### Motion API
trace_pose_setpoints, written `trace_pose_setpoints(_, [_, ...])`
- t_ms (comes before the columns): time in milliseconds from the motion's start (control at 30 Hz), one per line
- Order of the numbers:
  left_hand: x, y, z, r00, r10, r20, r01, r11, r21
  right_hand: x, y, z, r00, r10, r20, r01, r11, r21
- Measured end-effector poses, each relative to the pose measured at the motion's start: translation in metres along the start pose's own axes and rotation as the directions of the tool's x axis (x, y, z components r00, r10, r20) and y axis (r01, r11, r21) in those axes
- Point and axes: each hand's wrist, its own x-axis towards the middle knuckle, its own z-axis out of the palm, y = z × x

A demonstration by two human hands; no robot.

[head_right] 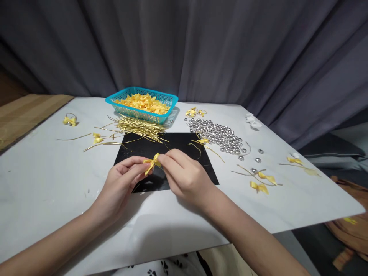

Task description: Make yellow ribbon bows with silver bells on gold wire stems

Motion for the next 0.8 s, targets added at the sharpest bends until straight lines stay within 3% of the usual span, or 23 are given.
trace_pose_setpoints(800, [-0.0001,-0.0002,-0.001,1.0,0.008,-0.016,-0.008,1.0,0.009,0.0029,-0.0027,-0.0017,1.0,0.022,0.015,-0.022,1.0,-0.016])
